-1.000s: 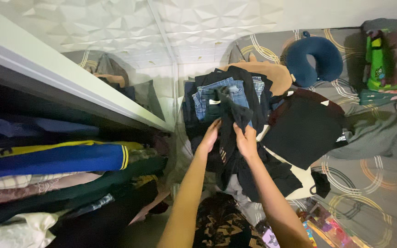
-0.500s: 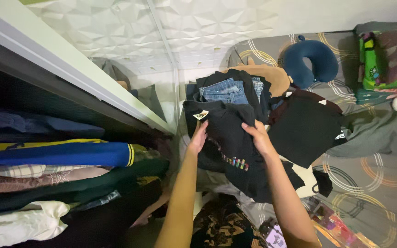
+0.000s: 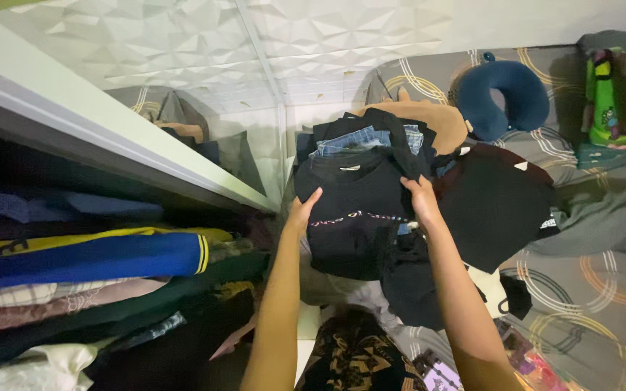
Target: The person picks up and folds black clothes from a pile on a bed and then places them onto a shelf in a closet.
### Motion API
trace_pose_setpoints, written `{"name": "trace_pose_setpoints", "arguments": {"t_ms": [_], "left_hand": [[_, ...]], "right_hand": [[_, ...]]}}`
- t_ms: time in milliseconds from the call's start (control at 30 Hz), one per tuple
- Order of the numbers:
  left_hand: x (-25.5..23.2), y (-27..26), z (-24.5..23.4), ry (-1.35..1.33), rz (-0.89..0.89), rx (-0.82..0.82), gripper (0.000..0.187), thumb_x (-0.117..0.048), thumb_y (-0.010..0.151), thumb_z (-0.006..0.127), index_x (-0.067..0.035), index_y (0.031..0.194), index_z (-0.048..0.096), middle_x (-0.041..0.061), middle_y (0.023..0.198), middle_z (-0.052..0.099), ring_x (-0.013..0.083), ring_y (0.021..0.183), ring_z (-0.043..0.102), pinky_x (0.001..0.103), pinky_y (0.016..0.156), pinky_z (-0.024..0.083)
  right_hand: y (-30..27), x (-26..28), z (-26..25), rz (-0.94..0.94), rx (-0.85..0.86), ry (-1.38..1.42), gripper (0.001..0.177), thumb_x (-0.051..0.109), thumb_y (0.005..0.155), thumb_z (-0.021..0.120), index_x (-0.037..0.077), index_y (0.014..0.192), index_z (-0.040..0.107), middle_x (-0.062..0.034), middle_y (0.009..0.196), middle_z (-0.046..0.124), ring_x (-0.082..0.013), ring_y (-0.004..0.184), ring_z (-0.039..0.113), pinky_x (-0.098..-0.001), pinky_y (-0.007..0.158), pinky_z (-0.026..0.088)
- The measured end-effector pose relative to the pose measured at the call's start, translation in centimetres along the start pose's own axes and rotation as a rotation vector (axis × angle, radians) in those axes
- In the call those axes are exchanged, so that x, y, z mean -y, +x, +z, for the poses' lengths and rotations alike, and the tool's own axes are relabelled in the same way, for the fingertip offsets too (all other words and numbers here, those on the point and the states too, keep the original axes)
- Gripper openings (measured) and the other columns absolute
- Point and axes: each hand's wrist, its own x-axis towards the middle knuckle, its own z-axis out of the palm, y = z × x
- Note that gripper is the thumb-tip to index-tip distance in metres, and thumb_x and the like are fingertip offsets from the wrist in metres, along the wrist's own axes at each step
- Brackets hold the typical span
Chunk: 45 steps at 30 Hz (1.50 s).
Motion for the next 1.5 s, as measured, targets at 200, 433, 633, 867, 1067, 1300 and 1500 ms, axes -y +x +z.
{"name": "trace_pose_setpoints", "arguments": {"t_ms": [200, 433, 633, 867, 1067, 1300, 1500], "left_hand": [[-3.2, 1.7, 1.3, 0.002, -0.051, -0.034, 0.07, -0.03, 0.086, 0.08, -0.002, 0.144, 0.052, 0.007, 0.138, 0.062, 0.0209, 0.125, 0.059, 0.034, 0.107, 0.043], [-5.2, 5.0, 1.9, 0.031, 0.212, 0.049, 0.059, -0.021, 0.086, 0.08, 0.002, 0.137, 0.061, 0.012, 0.131, 0.068, 0.025, 0.12, 0.064, 0.037, 0.104, 0.048], [-5.5, 7.9, 3.3, 0.111, 0.202, -0.066, 0.061, -0.014, 0.083, 0.081, 0.002, 0.138, 0.058, 0.011, 0.131, 0.068, 0.023, 0.119, 0.065, 0.035, 0.103, 0.048], [-4.7, 10.1, 4.2, 0.161, 0.31, -0.101, 0.056, 0.002, 0.079, 0.075, -0.003, 0.134, 0.061, 0.007, 0.126, 0.07, 0.0203, 0.115, 0.066, 0.031, 0.1, 0.05], [-3.5, 8.9, 2.6, 0.227, 0.307, -0.069, 0.024, 0.001, 0.088, 0.072, -0.004, 0.111, 0.067, 0.001, 0.101, 0.067, 0.0129, 0.095, 0.063, 0.029, 0.085, 0.05], [0.2, 8.8, -2.1, 0.308, 0.572, 0.134, 0.038, 0.009, 0.079, 0.073, -0.006, 0.113, 0.069, 0.001, 0.111, 0.07, 0.0128, 0.105, 0.065, 0.027, 0.094, 0.05], [4.4, 8.2, -4.6, 0.633, 0.765, -0.01, 0.04, 0.013, 0.075, 0.08, -0.009, 0.107, 0.073, 0.008, 0.125, 0.056, 0.0213, 0.1, 0.058, 0.027, 0.088, 0.048]], "right_hand": [[4.1, 1.7, -0.8, -0.241, 0.077, -0.19, 0.047, -0.002, 0.088, 0.056, 0.004, 0.134, 0.06, -0.0042, 0.125, 0.069, -0.0152, 0.115, 0.063, -0.0283, 0.101, 0.048], [8.6, 2.6, -1.3, -0.362, 0.107, -0.361, 0.052, -0.011, 0.085, 0.066, 0.002, 0.135, 0.06, -0.0066, 0.125, 0.068, -0.0169, 0.118, 0.062, -0.03, 0.104, 0.047], [11.0, 3.2, -0.8, -0.43, 0.089, -0.355, 0.052, -0.014, 0.084, 0.066, 0.003, 0.132, 0.053, -0.0073, 0.126, 0.064, -0.0186, 0.122, 0.061, -0.0303, 0.105, 0.047], [12.5, 2.3, -1.6, -0.343, 0.022, -0.366, 0.048, -0.017, 0.084, 0.059, 0.005, 0.127, 0.059, -0.0054, 0.114, 0.062, -0.0153, 0.103, 0.058, -0.0269, 0.089, 0.046], [11.0, 0.8, -2.7, -0.462, 0.041, -0.311, 0.031, -0.021, 0.085, 0.055, 0.003, 0.104, 0.06, -0.0064, 0.107, 0.07, -0.0141, 0.108, 0.066, -0.0251, 0.098, 0.05], [5.0, 2.5, -3.0, -0.547, 0.026, -0.519, 0.041, -0.025, 0.066, 0.051, 0.001, 0.096, 0.063, -0.0122, 0.109, 0.074, -0.0249, 0.11, 0.066, -0.0354, 0.102, 0.049], [1.4, 2.1, -4.2, -0.721, 0.044, -0.721, 0.043, -0.018, 0.058, 0.054, 0.006, 0.092, 0.066, -0.0084, 0.107, 0.074, -0.0297, 0.112, 0.065, -0.0386, 0.1, 0.049]]}}
